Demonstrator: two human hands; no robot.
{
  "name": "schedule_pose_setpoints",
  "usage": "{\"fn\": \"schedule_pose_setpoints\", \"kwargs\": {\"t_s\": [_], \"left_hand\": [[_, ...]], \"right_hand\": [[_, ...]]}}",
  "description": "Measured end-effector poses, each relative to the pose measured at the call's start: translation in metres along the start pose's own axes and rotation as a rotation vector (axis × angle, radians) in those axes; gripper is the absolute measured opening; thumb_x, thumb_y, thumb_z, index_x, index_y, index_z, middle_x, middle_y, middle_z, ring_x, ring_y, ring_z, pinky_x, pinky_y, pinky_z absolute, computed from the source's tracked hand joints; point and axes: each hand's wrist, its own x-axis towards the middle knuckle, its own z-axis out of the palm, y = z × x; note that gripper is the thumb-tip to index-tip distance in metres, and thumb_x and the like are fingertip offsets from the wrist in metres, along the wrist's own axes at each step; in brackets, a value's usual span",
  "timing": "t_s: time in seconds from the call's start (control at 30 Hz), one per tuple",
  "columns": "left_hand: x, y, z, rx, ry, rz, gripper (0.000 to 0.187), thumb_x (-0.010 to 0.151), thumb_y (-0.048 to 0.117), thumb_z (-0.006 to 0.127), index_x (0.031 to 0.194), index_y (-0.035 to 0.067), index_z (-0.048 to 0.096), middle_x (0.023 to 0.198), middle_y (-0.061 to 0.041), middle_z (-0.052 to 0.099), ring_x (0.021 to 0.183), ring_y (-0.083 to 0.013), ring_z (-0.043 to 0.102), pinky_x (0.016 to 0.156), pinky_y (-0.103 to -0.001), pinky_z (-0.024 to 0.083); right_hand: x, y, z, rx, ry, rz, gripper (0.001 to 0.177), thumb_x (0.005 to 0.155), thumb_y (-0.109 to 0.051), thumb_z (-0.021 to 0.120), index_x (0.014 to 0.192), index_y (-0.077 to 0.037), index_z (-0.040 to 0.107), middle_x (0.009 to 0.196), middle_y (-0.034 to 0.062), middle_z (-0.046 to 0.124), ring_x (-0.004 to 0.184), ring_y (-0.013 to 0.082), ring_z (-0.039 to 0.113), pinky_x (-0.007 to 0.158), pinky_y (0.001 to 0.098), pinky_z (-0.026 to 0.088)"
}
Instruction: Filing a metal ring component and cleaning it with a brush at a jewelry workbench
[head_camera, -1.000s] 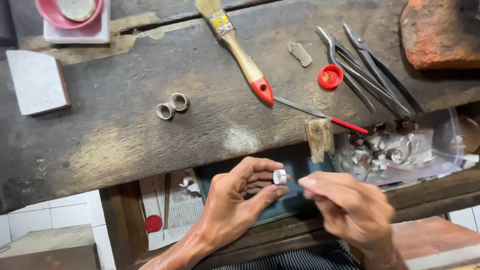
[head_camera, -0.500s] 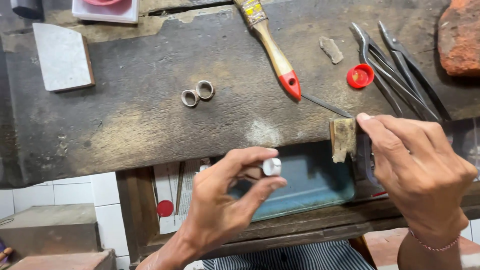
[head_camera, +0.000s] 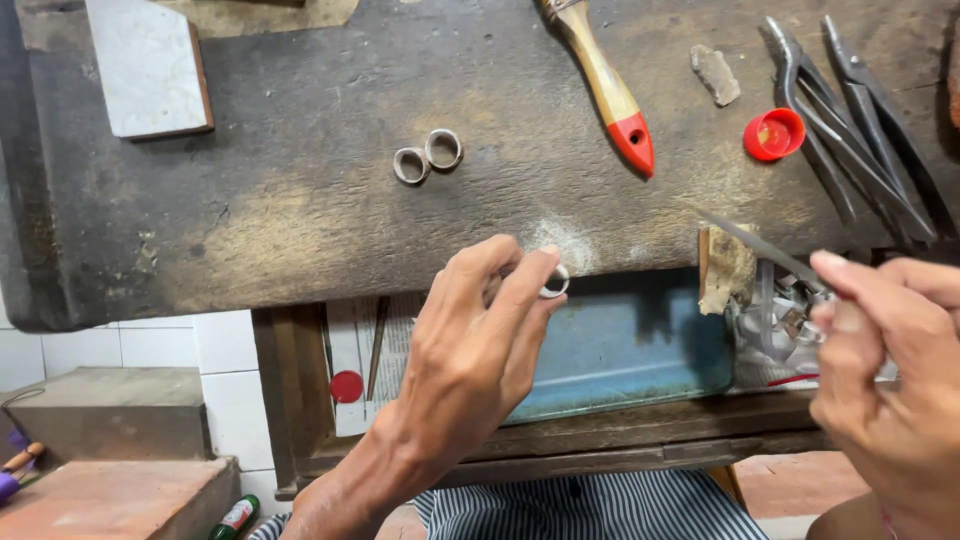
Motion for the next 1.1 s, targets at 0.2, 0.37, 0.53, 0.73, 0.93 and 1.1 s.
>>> {"fn": "schedule_pose_setpoints", "kwargs": {"t_s": [0.2, 0.37, 0.53, 0.73, 0.93, 1.1], "left_hand": [[0.001, 0.0, 0.005, 0.009, 0.008, -0.005, 0.03, 0.101, -0.001, 0.074, 0.128, -0.002, 0.061, 0.109, -0.016, 0.053, 0.09, -0.0287, 0.056, 0.085, -0.039, 0.052], [-0.002, -0.004, 0.009, 0.058, -0.005, -0.007, 0.035, 0.103, -0.001, 0.073, 0.135, 0.0, 0.059, 0.113, -0.016, 0.056, 0.092, -0.0294, 0.058, 0.088, -0.04, 0.052], [0.0, -0.006, 0.01, 0.075, -0.012, -0.015, 0.035, 0.104, 0.0, 0.071, 0.136, -0.001, 0.057, 0.114, -0.016, 0.057, 0.095, -0.0303, 0.061, 0.091, -0.041, 0.053], [0.004, -0.005, 0.002, -0.023, -0.041, -0.061, 0.042, 0.102, 0.009, 0.076, 0.137, -0.003, 0.057, 0.119, -0.018, 0.057, 0.106, -0.0291, 0.064, 0.1, -0.038, 0.056], [0.009, -0.005, 0.0, -0.089, -0.046, -0.053, 0.025, 0.102, -0.002, 0.069, 0.126, -0.002, 0.062, 0.111, -0.018, 0.055, 0.094, -0.0273, 0.061, 0.09, -0.037, 0.054], [0.01, -0.003, 0.006, -0.02, 0.001, -0.041, 0.021, 0.102, 0.003, 0.069, 0.121, -0.002, 0.064, 0.107, -0.016, 0.059, 0.097, -0.0293, 0.063, 0.093, -0.039, 0.055]], "right_hand": [[-0.013, -0.021, 0.03, 0.4, -0.141, -0.032, 0.047, 0.073, -0.013, 0.046, 0.115, 0.002, 0.061, 0.052, -0.0057, 0.068, 0.044, 0.0037, 0.068, 0.062, 0.0237, 0.061], [-0.024, -0.065, 0.069, 0.506, 0.034, 0.282, 0.036, 0.106, -0.004, 0.041, 0.14, 0.004, 0.048, 0.094, 0.0165, 0.071, 0.043, 0.0072, 0.047, 0.048, 0.0174, 0.043], [-0.018, -0.051, 0.074, 0.401, -0.048, 0.059, 0.041, 0.109, -0.005, 0.038, 0.147, 0.008, 0.046, 0.098, 0.0137, 0.068, 0.078, 0.0118, 0.066, 0.075, 0.0225, 0.054], [-0.009, -0.046, 0.072, 0.318, -0.103, -0.019, 0.041, 0.108, 0.001, 0.039, 0.148, 0.005, 0.047, 0.1, 0.012, 0.067, 0.084, 0.0184, 0.065, 0.089, 0.0281, 0.052], [-0.009, -0.043, 0.075, 0.229, -0.086, -0.031, 0.039, 0.109, -0.001, 0.046, 0.147, 0.004, 0.05, 0.092, 0.0083, 0.064, 0.074, 0.0171, 0.06, 0.082, 0.0287, 0.051], [-0.008, -0.041, 0.073, 0.287, -0.116, 0.004, 0.04, 0.109, -0.003, 0.044, 0.148, 0.003, 0.05, 0.086, 0.0065, 0.062, 0.074, 0.0154, 0.06, 0.085, 0.0269, 0.05]]}}
